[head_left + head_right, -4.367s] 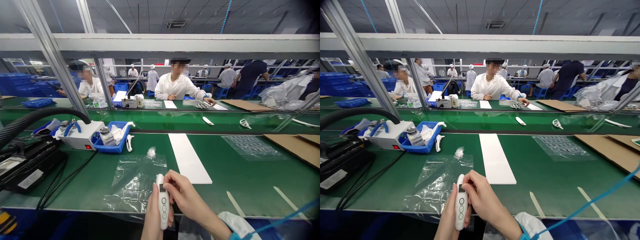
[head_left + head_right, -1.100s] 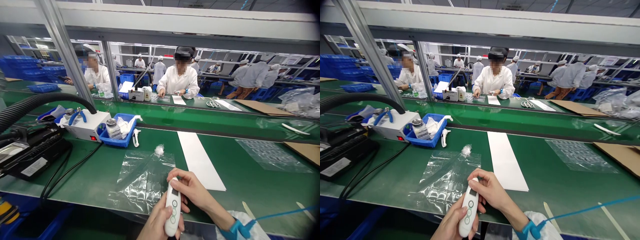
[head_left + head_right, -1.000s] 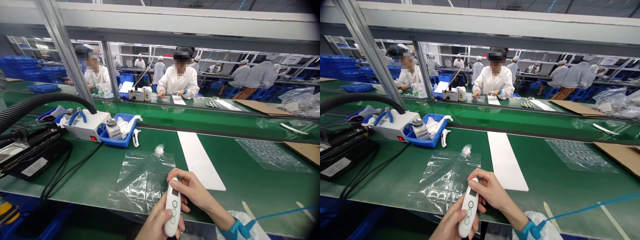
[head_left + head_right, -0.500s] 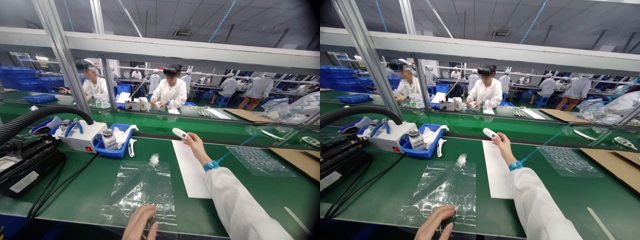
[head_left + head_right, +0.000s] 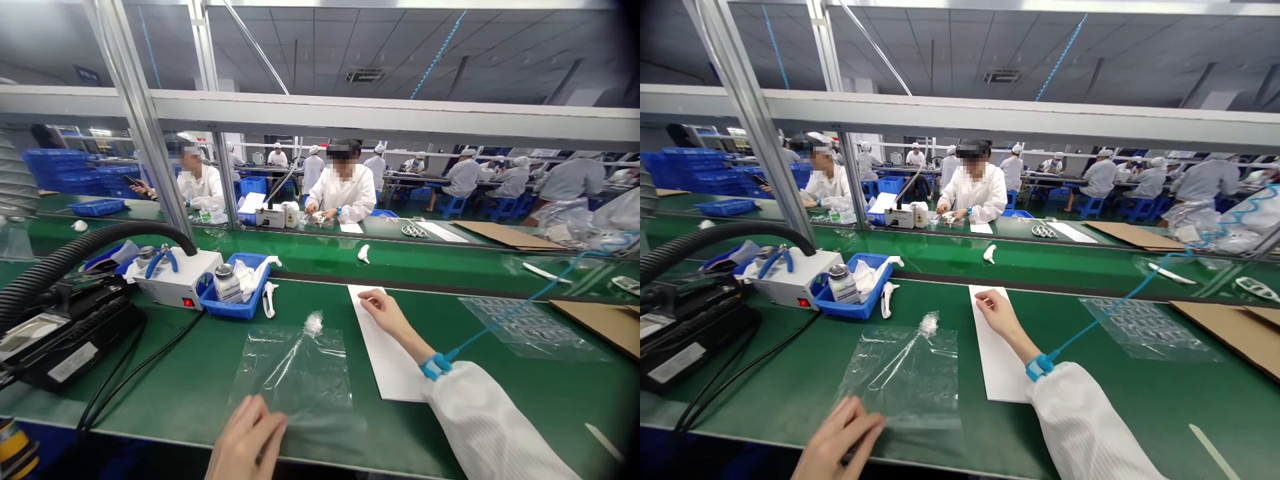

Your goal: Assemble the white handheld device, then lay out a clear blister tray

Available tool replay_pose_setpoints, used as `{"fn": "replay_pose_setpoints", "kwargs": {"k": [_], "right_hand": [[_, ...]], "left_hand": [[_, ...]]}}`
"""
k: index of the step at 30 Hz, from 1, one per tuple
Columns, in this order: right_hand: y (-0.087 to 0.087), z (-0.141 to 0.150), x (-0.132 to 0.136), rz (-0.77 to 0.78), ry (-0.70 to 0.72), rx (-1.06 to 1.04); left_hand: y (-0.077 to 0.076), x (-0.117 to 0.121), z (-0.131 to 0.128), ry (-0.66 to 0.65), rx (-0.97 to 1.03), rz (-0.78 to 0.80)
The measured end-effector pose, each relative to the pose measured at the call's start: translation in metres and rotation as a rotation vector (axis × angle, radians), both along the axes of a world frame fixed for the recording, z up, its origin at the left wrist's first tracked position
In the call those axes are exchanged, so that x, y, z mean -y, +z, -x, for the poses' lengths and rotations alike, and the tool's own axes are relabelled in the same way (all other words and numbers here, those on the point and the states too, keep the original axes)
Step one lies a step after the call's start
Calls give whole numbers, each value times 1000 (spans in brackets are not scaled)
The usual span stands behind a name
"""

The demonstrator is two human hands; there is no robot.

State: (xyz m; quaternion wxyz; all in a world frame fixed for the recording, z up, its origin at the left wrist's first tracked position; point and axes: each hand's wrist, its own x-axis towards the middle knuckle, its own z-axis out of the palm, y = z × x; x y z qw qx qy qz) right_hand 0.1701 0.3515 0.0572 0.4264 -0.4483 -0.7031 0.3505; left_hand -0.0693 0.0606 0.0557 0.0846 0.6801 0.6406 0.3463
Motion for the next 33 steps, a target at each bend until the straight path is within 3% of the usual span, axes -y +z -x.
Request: {"fn": "replay_pose_setpoints", "kwargs": {"k": [2,5,8,10,12,15,17,20,23,26,30,33], "right_hand": [[10,11,17,2,65,20],[27,30,47,-57,136,49],[33,47,71,-231,329,210],[28,57,77,-290,463,344],[19,67,77,-247,480,363],[9,84,78,-167,380,261],[8,95,91,-148,354,217],[12,101,127,-57,424,93],[16,87,161,140,504,-150],[18,54,182,298,453,-276],[13,16,209,282,327,-146],[2,13,231,225,378,-203]], "left_hand": [[22,-23,6,34,103,137],[37,-66,18,181,185,97],[31,-98,28,200,232,114],[22,-105,31,164,272,145],[14,-99,30,133,282,161],[5,-80,24,133,256,166],[1,-66,16,129,318,188],[-4,-51,-2,51,525,224],[-8,-43,-18,-59,675,177],[-7,-40,-24,8,761,102],[0,-32,-31,160,1128,69],[0,-20,-53,48,1394,207]]}}
